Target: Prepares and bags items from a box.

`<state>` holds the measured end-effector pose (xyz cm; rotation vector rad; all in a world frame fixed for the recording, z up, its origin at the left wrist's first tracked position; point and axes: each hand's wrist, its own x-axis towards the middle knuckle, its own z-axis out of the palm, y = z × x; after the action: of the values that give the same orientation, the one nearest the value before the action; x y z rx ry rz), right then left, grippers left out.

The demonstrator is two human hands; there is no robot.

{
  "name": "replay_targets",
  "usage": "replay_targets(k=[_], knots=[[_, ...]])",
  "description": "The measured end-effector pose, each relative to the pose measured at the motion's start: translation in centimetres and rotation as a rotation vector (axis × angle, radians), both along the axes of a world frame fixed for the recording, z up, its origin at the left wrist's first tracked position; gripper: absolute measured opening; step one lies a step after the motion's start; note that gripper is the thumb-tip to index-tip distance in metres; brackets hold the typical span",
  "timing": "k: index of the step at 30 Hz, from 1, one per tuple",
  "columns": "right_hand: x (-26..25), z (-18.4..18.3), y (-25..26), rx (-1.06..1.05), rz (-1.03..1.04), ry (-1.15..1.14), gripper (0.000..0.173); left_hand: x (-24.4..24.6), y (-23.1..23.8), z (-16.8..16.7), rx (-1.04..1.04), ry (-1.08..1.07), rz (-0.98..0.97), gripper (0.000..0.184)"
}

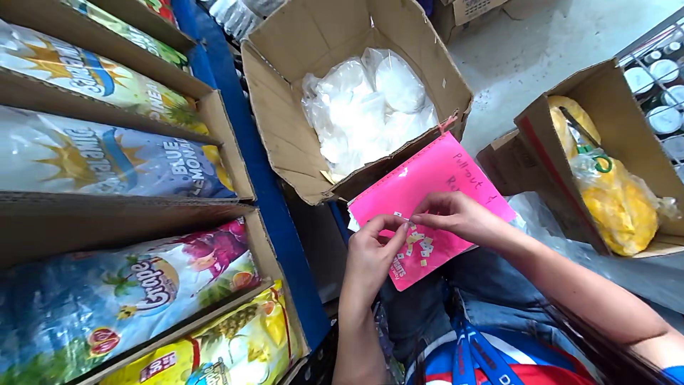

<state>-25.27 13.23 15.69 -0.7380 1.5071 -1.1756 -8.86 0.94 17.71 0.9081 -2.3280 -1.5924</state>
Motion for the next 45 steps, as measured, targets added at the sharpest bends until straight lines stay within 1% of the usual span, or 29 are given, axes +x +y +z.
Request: replay_targets(k=[4, 9, 12, 18, 25, 31, 39, 45], knots=[[-0.1, 0.2, 0.1, -0.009, -0.034, -0.086, 0.012, -0.4, 0.2, 0.5, -0.049, 0.013, 0.004, 0.013], [-0.1, 0.4, 0.1, -0.021, -0.053, -0.116, 0.010, -0.8, 0.7, 0.7, -0.100, 0.063, 0.033, 0.012], [0.0, 0.5, 0.1, -0.054, -0.072, -0.142, 0.010, -0.9, 0.7, 1.0, -0.096, 0.101, 0.037, 0.012], [-0.5, 1.0, 0.7, -0.092, -0.037, -0.227, 0.010, -0.7, 0.5, 1.4, -0.117, 0.143, -0.004, 0.013], [-0.5, 1.8, 0.9, -0.087, -0.024, -0.074, 0.008, -0.8, 0.6, 1.8, -0.154, 0.172, -0.024, 0.014], [0.0, 2.1, 1.0, -0.092, -0.074, 0.002, 0.009, -1.0, 1.0, 1.9, -0.188, 0.210, -0.006, 0.013], [-0.2, 2.4, 1.3, -0.132, -0.075, -0.065, 0.009, -1.1, 1.0, 2.2, -0.189, 0.240, -0.004, 0.013], [-0.1, 2.5, 1.4, -0.132, -0.092, -0.055, 0.008, -1.1, 1.2, 2.3, -0.209, 0.250, -0.005, 0.013]])
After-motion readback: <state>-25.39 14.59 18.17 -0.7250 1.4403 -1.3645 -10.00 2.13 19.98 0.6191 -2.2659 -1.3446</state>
